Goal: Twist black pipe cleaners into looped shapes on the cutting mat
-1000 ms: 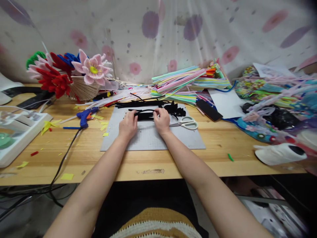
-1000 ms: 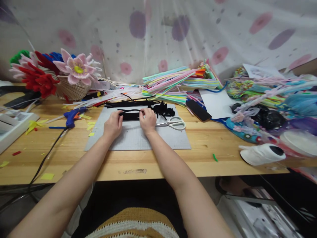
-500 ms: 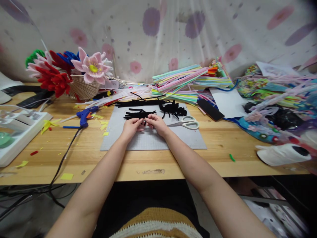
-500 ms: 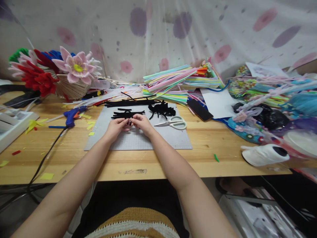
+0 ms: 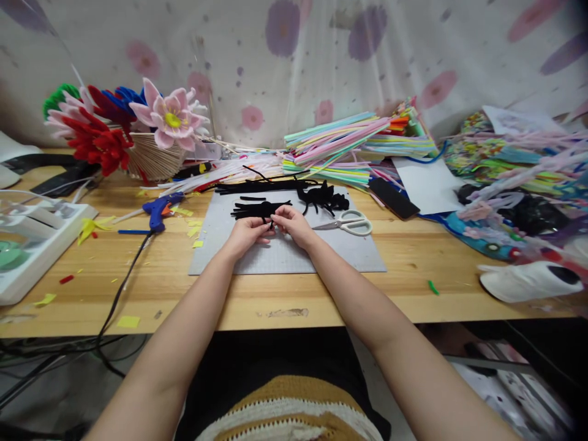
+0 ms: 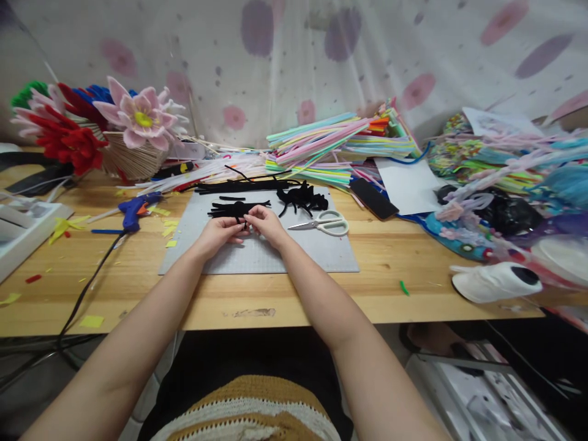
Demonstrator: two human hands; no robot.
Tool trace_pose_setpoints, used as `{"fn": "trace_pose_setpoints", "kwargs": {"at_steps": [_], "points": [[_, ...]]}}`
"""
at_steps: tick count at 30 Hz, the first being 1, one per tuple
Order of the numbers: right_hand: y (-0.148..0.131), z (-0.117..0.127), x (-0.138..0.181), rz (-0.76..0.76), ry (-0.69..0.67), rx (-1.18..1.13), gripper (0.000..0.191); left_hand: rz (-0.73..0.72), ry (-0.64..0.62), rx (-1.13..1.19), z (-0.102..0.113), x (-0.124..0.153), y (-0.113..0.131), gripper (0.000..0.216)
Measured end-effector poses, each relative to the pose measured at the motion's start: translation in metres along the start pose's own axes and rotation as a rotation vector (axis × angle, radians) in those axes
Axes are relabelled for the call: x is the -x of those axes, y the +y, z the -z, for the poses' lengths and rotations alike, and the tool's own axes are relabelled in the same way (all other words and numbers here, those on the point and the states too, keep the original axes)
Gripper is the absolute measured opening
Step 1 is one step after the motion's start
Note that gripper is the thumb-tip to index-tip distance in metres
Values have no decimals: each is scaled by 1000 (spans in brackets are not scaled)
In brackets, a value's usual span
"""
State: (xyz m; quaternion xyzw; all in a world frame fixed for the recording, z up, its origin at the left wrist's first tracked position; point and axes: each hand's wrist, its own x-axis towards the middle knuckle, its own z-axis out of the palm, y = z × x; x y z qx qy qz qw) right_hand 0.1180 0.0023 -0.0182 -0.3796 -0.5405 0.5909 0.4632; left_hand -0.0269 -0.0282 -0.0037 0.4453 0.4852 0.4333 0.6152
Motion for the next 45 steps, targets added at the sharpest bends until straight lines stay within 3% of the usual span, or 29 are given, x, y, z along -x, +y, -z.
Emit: {"fn": "trace_pose_setpoints", "kwargs": {"at_steps": [23, 32, 41, 45], "points": [[0, -4, 1, 35, -18, 78, 28, 23, -25, -118, -1, -1, 0, 18], [-4, -4, 4, 29, -62, 74, 29, 17, -4, -198, -2, -6, -5, 2], [-6, 9, -1, -113, -30, -148, 35, 98, -152, -186, -1, 1, 2, 51], [-2, 6, -5, -78, 100, -189, 35, 59, -130, -168, -3, 1, 1, 57]]}}
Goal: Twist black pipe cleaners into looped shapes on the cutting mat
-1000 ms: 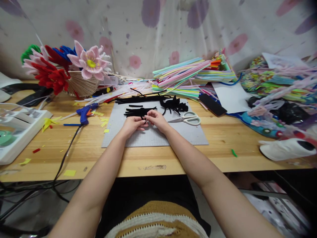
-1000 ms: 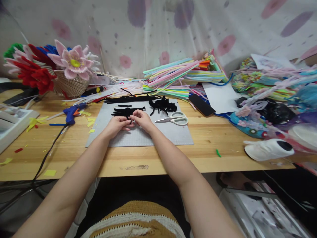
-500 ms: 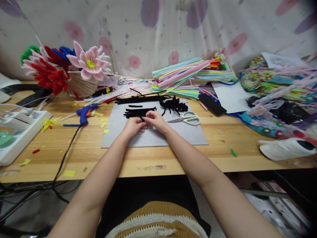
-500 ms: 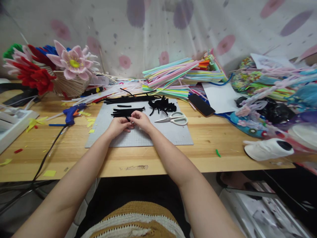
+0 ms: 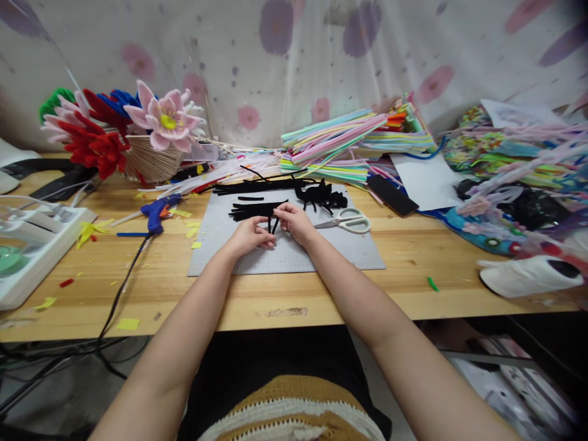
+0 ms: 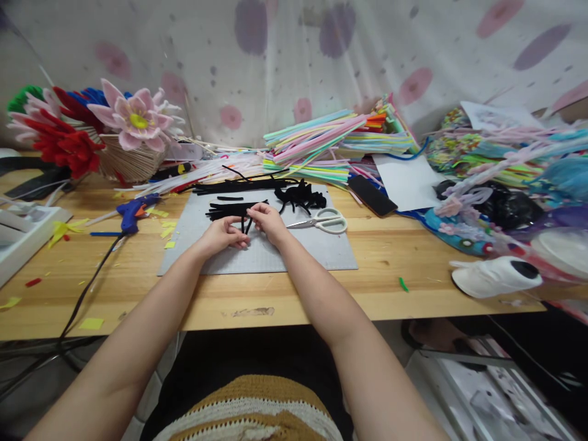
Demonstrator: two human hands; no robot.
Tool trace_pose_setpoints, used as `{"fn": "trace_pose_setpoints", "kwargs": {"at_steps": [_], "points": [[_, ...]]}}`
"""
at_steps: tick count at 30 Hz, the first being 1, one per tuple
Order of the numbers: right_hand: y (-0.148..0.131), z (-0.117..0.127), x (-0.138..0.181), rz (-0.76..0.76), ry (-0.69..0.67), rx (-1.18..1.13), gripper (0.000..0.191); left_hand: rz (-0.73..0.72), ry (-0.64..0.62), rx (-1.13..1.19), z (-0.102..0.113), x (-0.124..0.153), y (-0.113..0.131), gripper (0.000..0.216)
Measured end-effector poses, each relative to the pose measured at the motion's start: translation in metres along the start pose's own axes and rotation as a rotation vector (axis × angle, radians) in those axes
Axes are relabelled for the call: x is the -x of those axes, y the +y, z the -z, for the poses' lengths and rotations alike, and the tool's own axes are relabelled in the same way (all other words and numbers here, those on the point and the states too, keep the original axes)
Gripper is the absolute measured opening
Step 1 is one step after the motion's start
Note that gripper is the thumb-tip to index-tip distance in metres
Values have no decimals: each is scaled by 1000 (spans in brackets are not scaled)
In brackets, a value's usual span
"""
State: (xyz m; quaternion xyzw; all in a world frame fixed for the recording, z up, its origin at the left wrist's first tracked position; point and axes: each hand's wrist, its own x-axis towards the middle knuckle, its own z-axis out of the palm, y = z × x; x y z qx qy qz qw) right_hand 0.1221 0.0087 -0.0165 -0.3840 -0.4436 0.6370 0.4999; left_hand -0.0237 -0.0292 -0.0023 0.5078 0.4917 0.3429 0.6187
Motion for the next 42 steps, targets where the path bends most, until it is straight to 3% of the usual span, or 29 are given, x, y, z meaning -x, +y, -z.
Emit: {"fn": "trace_pose_setpoints", "kwargs": {"at_steps": [4, 7, 11, 14, 17, 42], "points": [[3, -4, -3, 40, 139, -66, 30, -81, 19, 34, -9, -3, -1, 51], [1, -3, -3, 27, 160, -137, 24, -114, 14, 50, -14, -3, -1, 50], [-8, 5, 1, -110, -57, -220, 13, -98, -38, 130, -10, 0, 0, 49], [-13, 9, 3, -221, -229, -252, 20, -76, -99, 191, -4, 2, 0, 50], [-12, 9, 4, -261, -292, -255, 23, -51, -150, 226, 0, 2, 0, 52], [-14, 3, 0, -373, -106, -398, 15, -57, -232, 179, -1, 0, -2, 58]]}}
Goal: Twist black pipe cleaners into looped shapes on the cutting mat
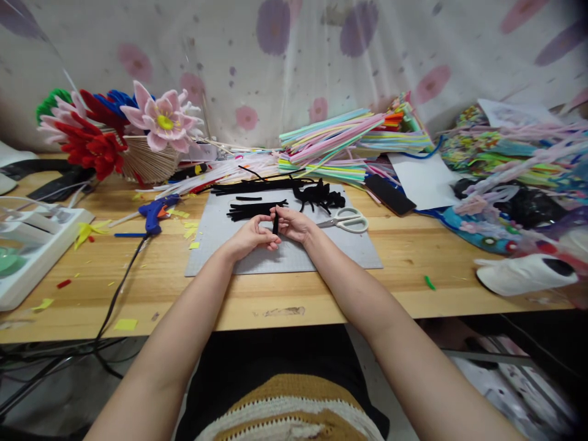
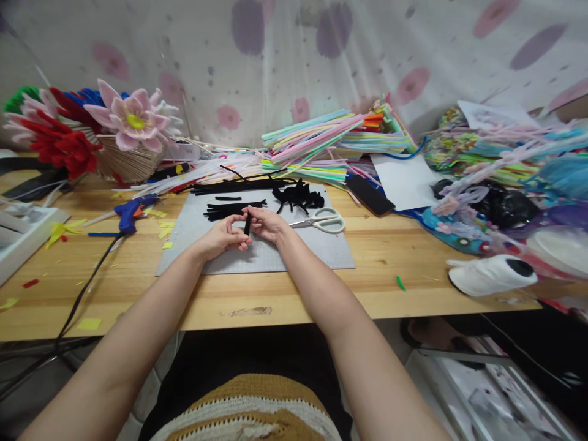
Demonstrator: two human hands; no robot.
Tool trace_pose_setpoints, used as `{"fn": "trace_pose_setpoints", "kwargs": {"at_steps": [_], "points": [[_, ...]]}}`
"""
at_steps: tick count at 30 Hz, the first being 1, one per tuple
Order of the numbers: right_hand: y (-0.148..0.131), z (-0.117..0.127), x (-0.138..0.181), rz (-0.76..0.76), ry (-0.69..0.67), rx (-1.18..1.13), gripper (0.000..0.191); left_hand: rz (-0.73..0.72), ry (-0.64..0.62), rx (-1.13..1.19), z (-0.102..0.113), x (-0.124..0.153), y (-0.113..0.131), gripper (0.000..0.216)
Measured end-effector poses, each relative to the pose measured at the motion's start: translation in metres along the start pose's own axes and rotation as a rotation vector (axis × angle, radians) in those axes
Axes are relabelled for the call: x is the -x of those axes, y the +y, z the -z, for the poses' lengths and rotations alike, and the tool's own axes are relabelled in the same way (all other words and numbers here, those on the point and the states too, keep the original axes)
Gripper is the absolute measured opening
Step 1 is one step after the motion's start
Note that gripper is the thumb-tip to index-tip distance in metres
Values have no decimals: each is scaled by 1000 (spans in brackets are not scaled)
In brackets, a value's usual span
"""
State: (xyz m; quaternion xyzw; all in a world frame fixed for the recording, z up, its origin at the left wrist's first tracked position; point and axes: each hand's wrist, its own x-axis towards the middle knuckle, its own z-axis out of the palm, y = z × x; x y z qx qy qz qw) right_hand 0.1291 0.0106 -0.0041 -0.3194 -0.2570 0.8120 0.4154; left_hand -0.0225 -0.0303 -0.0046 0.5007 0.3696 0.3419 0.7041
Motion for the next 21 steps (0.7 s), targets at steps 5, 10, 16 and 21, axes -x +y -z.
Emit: {"fn": "trace_pose_setpoints", "kwargs": {"at_steps": [5, 10, 16, 21], "points": [[0, -3, -3, 92, 25, 80, 13, 16, 26, -24, -2, -1, 0, 53], [3, -6, -7, 167, 96, 104, 15, 25, 23, -46, -4, -2, 1, 50], [3, -10, -1, 145, 93, 156, 11, -5, 62, -45, -5, -1, -1, 49], [1, -6, 1, 99, 33, 210, 17, -42, 115, -31, -6, 0, -4, 50]]}}
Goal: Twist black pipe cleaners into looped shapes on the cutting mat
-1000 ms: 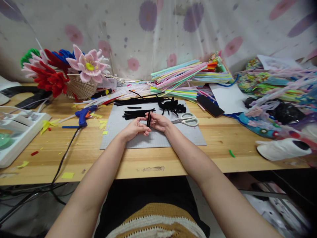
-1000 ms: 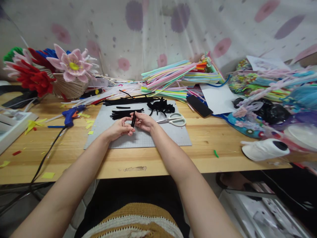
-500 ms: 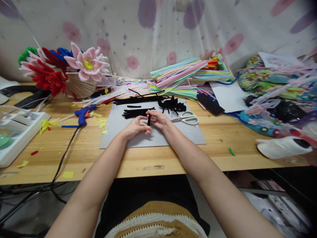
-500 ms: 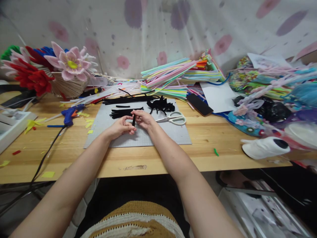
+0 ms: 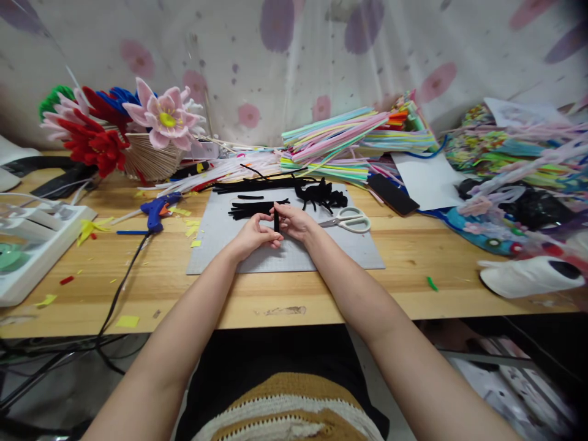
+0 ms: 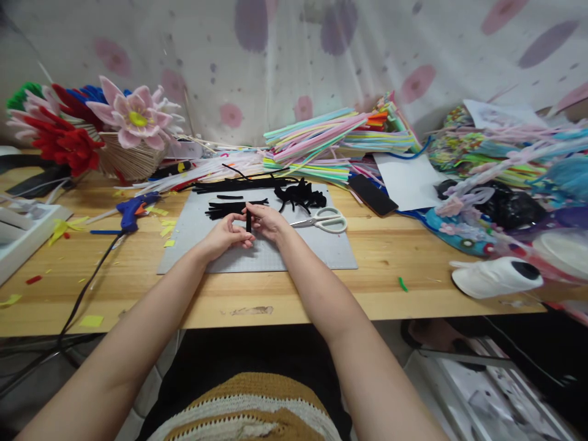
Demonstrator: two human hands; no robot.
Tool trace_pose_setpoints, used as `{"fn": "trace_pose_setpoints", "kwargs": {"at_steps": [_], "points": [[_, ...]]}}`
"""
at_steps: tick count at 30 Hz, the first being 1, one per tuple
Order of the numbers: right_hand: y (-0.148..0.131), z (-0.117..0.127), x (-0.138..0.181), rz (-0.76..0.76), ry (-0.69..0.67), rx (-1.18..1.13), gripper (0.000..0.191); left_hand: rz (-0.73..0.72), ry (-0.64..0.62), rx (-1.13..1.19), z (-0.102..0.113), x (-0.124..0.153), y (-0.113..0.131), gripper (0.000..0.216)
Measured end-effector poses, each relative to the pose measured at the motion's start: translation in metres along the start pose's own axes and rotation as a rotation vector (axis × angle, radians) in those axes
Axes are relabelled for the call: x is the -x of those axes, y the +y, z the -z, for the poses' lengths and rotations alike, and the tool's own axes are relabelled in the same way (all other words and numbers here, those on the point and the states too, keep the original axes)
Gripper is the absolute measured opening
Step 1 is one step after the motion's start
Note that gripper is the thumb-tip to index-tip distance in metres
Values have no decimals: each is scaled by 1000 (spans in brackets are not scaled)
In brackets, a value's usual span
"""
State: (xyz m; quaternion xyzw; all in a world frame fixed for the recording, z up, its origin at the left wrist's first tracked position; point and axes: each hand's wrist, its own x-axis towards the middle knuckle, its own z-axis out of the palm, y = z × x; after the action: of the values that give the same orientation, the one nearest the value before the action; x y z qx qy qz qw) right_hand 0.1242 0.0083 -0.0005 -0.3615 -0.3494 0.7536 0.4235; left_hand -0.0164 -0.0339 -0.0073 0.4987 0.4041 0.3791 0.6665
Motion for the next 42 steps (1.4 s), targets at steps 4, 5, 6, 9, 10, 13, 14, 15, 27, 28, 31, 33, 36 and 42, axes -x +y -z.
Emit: {"fn": "trace_pose_setpoints", "kwargs": {"at_steps": [4, 5, 6, 9, 10, 13, 14, 15, 27, 28, 31, 33, 36, 42], "points": [[4, 1, -3, 87, 58, -31, 16, 38, -28, -2, 0, 0, 2, 49], [5, 0, -4, 123, 85, -38, 17, 49, -36, 1, 0, -1, 3, 49], [6, -2, -5, 157, 115, -37, 18, 61, -43, 2, 0, 0, 4, 49], [9, -5, -7, 229, 153, 27, 21, 92, -68, -7, -2, 1, 6, 51], [10, -6, -7, 250, 141, 69, 20, 97, -77, -12, -2, 2, 7, 51], [9, -2, -8, 319, 108, 210, 20, 80, -31, -51, 1, 4, 10, 47], [8, 1, -8, 342, 121, 252, 22, 54, 28, -74, 3, 4, 10, 42], [7, 5, -9, 358, 142, 294, 23, 14, 112, -98, 6, 4, 11, 37], [11, 29, -11, 538, 349, 1295, 14, -226, 296, -851, 31, 3, 9, 14], [11, 28, -11, 529, 354, 1334, 15, -204, 333, -949, 30, 3, 9, 17], [11, 25, -10, 531, 375, 1379, 16, -227, 572, -1099, 30, 2, 9, 28], [11, 25, -11, 554, 395, 1367, 16, -320, 704, -1118, 32, 0, 7, 29], [11, 26, -11, 614, 410, 1331, 16, -436, 728, -1167, 37, -3, 4, 25], [9, 26, -9, 716, 494, 1257, 15, -410, 661, -1285, 37, -5, 2, 21]]}}
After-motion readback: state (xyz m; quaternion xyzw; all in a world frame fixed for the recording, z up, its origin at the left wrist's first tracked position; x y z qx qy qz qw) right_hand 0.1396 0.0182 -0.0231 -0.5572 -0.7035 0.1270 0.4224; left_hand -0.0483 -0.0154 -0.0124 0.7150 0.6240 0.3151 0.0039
